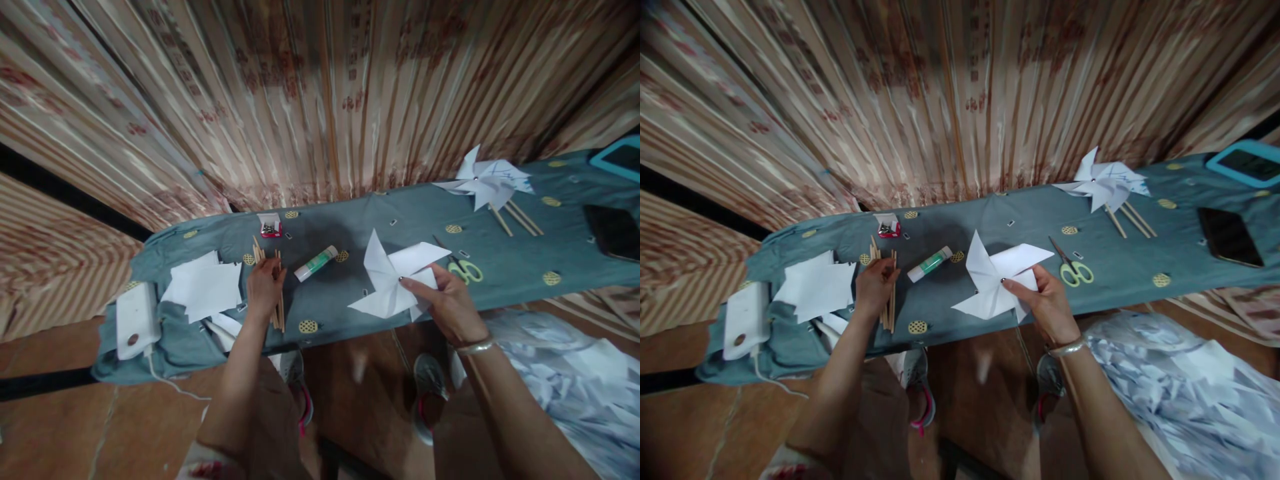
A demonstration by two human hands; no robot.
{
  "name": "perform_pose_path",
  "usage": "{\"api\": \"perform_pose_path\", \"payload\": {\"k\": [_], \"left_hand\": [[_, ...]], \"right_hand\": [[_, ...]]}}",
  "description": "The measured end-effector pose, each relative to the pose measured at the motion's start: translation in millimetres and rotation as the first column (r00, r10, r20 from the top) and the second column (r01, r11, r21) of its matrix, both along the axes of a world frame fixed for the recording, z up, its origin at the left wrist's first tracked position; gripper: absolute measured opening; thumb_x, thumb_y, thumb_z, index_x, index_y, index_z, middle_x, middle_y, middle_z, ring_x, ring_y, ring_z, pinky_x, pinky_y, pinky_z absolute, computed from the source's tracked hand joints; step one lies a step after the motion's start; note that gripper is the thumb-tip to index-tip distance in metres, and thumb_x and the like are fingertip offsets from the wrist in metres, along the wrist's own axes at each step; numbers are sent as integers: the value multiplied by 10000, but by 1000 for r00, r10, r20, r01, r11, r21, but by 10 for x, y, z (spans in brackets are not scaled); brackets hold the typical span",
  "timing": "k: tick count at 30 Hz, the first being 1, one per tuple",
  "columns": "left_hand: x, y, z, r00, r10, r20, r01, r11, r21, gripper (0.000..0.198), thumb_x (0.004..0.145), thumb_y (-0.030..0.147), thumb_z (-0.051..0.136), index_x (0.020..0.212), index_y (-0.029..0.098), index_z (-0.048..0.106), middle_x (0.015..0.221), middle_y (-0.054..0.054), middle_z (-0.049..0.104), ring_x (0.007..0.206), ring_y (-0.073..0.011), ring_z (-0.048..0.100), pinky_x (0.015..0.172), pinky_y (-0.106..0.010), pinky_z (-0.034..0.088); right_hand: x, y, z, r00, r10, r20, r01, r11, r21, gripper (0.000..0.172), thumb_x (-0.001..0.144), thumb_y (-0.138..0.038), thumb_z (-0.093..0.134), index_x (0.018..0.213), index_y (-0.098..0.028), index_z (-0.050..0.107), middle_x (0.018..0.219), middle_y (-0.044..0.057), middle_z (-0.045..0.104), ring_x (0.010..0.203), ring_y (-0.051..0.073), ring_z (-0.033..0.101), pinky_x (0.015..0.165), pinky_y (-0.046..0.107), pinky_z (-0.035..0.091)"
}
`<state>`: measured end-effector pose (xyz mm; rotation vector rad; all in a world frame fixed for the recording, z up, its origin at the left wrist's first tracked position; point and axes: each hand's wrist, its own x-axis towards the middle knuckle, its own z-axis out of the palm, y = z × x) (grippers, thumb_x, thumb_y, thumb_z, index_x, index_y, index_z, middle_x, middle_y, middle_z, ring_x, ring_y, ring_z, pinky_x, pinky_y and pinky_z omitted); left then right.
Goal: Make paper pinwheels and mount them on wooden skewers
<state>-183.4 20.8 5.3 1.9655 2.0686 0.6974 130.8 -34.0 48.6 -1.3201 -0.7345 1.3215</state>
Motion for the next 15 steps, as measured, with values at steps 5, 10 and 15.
{"api": "perform_pose_path", "payload": {"k": [5,10,15], "left_hand": [[9,19,-32,999,5,-39,-6,1000,-26,275,811,231,553,1054,155,659,1040,-104,671,869,-231,645,797,-329,486],[30,29,-6,994,4,-107,-9,999,-49,308,824,217,539,1104,140,644,1083,-125,662,883,-245,650,790,-339,490],[41,26,-27,985,-4,-172,-4,999,-45,281,835,211,526,1067,135,665,1065,-123,670,914,-250,658,807,-337,495]], "right_hand": [[-18,3,12,1000,9,-18,-9,1000,-14,411,517,-294,879,869,-212,685,757,-11,742,596,149,648,553,261,519],[-32,7,-11,1000,21,-19,-21,1000,-10,388,526,-288,876,857,-207,691,762,-5,743,603,142,647,558,250,516],[-42,5,-12,999,19,-27,-19,1000,-19,399,517,-283,877,859,-200,689,749,-9,737,594,136,642,546,238,510]]}}
